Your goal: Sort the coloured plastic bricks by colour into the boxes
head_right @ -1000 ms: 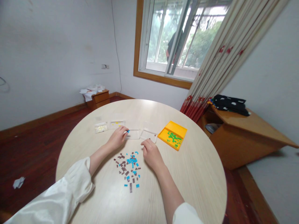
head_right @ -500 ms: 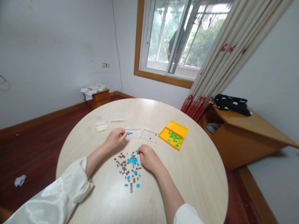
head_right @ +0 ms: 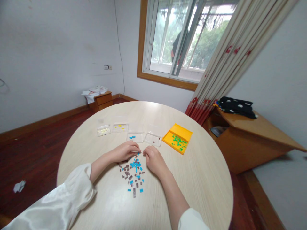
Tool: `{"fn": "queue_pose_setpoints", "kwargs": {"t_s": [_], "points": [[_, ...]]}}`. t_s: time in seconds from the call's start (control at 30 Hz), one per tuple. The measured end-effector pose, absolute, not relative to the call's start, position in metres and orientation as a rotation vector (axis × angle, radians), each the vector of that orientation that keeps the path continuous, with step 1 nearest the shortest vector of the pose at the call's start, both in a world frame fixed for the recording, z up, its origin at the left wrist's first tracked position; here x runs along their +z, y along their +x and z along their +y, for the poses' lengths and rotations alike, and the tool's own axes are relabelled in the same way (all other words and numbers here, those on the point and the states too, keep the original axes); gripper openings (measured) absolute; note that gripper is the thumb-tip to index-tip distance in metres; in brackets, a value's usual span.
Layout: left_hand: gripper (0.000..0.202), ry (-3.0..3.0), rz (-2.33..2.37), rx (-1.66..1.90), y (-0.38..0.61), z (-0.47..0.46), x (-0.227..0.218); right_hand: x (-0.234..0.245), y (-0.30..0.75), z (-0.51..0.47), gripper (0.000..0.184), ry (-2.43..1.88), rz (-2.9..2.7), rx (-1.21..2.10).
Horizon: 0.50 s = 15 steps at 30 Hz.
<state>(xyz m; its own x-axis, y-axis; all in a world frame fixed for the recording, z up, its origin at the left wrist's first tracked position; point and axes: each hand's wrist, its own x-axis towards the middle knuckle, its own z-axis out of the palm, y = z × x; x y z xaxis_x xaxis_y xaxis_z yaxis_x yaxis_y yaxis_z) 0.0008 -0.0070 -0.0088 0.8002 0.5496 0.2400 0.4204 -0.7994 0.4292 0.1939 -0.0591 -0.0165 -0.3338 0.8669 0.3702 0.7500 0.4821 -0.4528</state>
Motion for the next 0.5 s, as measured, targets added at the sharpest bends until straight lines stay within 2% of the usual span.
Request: {"fn": "queue_pose_setpoints", "kwargs": {"t_s": [0.5], "points": [[0.018,2.682,0.849,0.51,0.002,0.002,-0.023,-0.011,0.188,-0.064,0.03,-1.241,-2.193,0.338]]}}
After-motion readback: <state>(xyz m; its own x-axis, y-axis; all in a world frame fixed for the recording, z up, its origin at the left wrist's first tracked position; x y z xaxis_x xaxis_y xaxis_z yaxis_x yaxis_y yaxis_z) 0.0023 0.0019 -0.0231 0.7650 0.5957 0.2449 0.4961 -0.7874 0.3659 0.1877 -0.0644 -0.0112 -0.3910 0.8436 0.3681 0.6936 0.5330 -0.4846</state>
